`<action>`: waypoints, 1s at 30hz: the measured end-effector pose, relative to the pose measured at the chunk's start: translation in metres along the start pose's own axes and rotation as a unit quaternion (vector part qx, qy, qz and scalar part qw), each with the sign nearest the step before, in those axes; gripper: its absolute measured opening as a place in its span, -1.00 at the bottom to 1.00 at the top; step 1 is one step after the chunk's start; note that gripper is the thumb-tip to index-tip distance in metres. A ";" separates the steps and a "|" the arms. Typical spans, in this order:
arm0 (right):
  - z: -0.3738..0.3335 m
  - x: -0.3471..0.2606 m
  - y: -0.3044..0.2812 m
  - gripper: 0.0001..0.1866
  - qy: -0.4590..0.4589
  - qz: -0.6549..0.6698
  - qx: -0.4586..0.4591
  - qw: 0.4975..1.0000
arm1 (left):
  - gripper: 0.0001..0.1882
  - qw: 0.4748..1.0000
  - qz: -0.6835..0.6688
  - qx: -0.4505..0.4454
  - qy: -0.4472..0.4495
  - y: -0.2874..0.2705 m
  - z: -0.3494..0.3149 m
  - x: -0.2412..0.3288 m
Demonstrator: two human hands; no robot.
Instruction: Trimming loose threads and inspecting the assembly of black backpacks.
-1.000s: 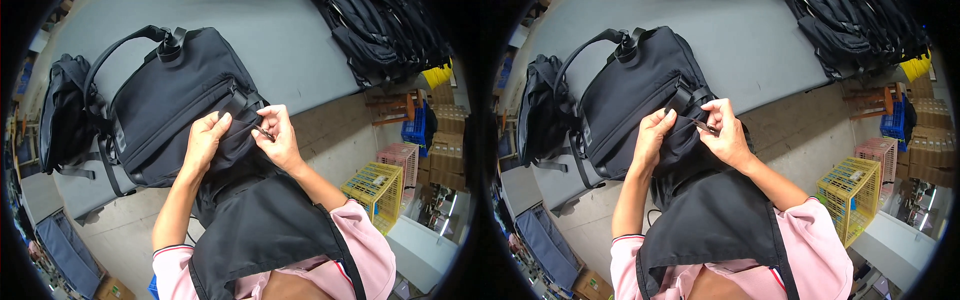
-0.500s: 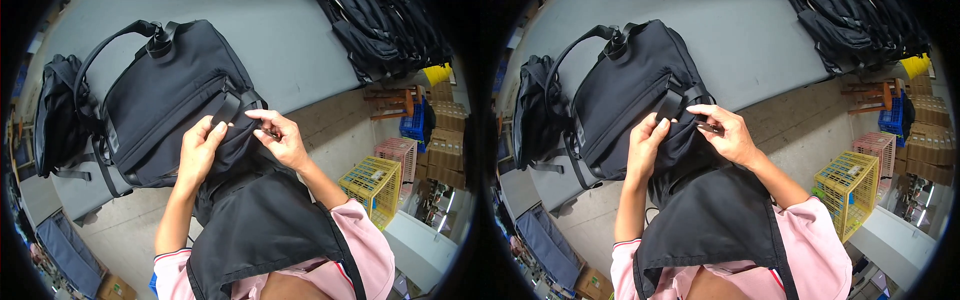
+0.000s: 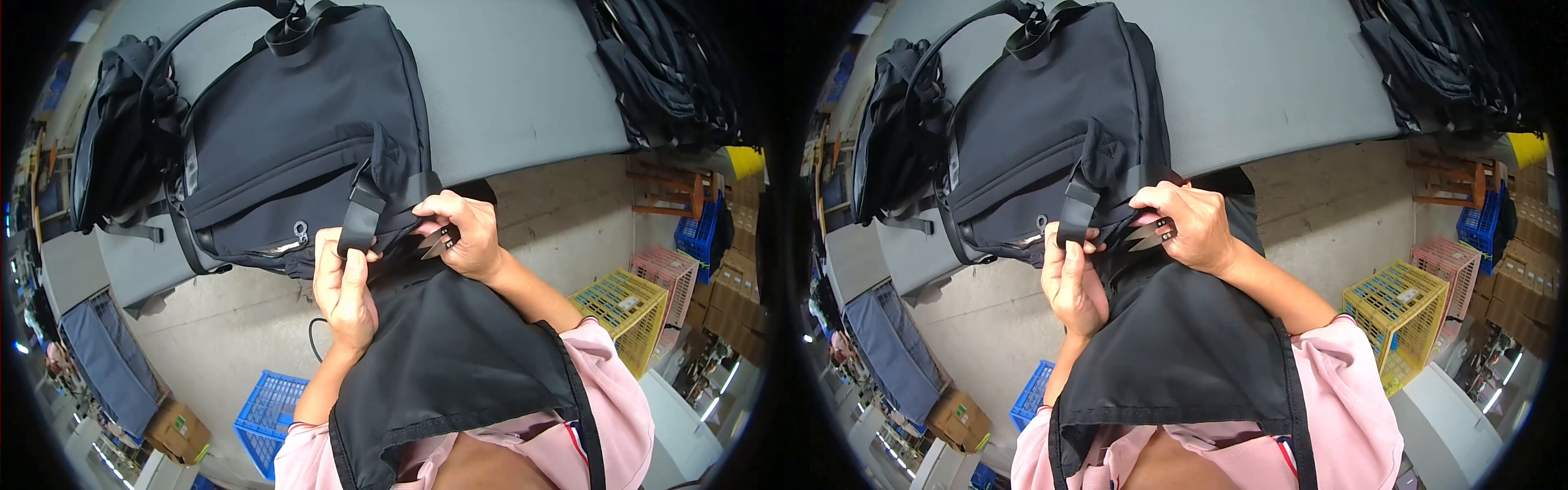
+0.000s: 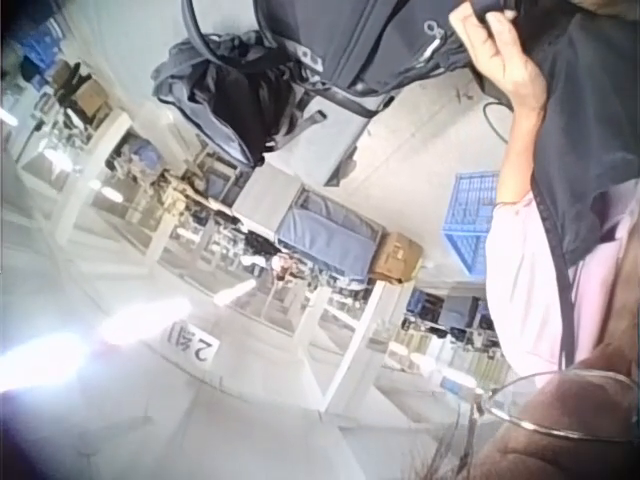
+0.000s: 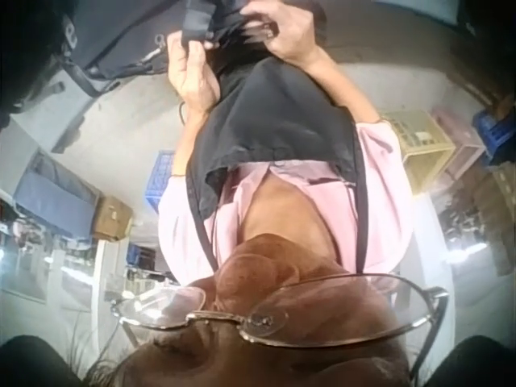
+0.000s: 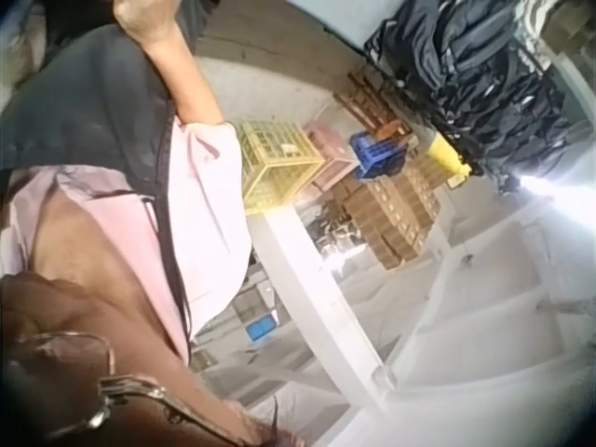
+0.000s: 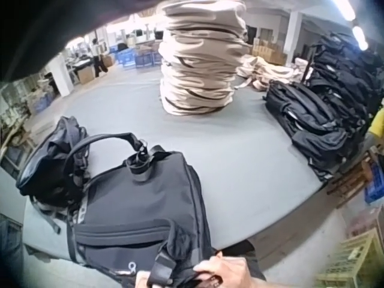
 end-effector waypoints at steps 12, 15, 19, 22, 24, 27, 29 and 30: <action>0.003 -0.042 -0.027 -0.76 -0.035 0.129 -0.043 0.990 | -0.83 0.937 0.223 -0.031 0.267 -0.025 -0.002 0.040; 0.017 -0.039 -0.043 -0.89 0.021 0.137 0.035 0.990 | -0.76 0.948 0.266 -0.010 0.176 -0.048 -0.020 0.026; 0.031 0.021 -0.048 -0.85 0.376 0.228 0.121 0.890 | -0.70 0.938 0.330 -0.083 -0.063 -0.068 -0.029 0.016; 0.058 0.026 -0.058 -0.75 0.295 0.051 0.080 0.951 | -0.96 0.883 0.454 0.044 0.110 -0.060 0.001 0.041; 0.075 0.045 -0.051 -0.75 0.287 0.027 0.062 0.955 | -0.92 0.862 0.457 -0.024 0.220 -0.030 0.042 0.060; 0.080 0.071 -0.036 -0.61 0.290 0.000 0.033 0.956 | -0.74 0.769 0.573 -0.118 0.256 0.010 0.108 0.042; 0.079 0.076 -0.024 -0.57 0.324 0.045 0.033 0.945 | -0.58 0.693 0.660 -0.088 0.276 0.022 0.142 0.021; 0.076 0.078 -0.022 -0.58 0.317 0.081 0.048 0.944 | -0.54 0.677 0.677 -0.090 0.275 0.026 0.156 0.012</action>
Point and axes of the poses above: each hand's wrist, its own z-axis towards the middle knuckle, its own y-axis out of the palm, x = y × z, the point moved 1 cm from there along z, towards the middle knuckle, and after that the axes turned 8 degrees about z, right-handed, at the moved point
